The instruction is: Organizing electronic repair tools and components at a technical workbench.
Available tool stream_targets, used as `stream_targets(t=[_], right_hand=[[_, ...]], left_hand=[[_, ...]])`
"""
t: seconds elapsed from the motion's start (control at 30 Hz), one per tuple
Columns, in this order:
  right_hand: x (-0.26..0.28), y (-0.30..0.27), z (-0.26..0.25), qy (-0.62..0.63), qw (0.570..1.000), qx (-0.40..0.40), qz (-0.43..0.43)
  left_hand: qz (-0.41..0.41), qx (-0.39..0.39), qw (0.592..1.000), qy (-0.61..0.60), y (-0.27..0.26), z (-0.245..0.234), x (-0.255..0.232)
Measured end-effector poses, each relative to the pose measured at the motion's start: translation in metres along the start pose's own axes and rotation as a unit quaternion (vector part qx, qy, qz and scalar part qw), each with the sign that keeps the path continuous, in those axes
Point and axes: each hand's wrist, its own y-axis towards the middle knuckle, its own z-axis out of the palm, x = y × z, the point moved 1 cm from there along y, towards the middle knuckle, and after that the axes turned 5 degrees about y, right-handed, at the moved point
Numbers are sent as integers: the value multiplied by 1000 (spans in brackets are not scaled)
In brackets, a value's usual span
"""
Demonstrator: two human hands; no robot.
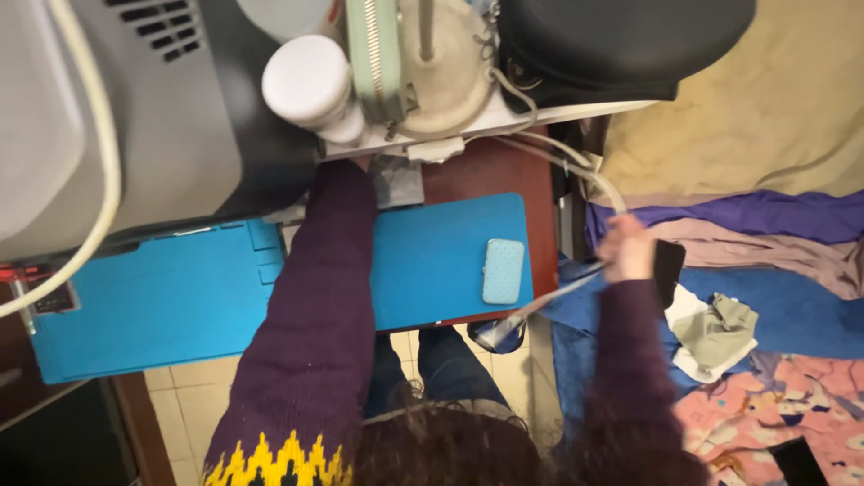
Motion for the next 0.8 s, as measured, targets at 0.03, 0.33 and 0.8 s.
stream_targets(t=[0.03,0.33,0.8], right_hand=[[-26,6,5,-1,998,-61,33],[-72,92,-4,-509,836,-127,-163],[-163,109,-11,-499,865,-35,-38]], left_hand=[[5,-6,1000,2,2,2,-1],[53,-55,997,22,19,45,1],[341,-4,568,749,8,180,7]])
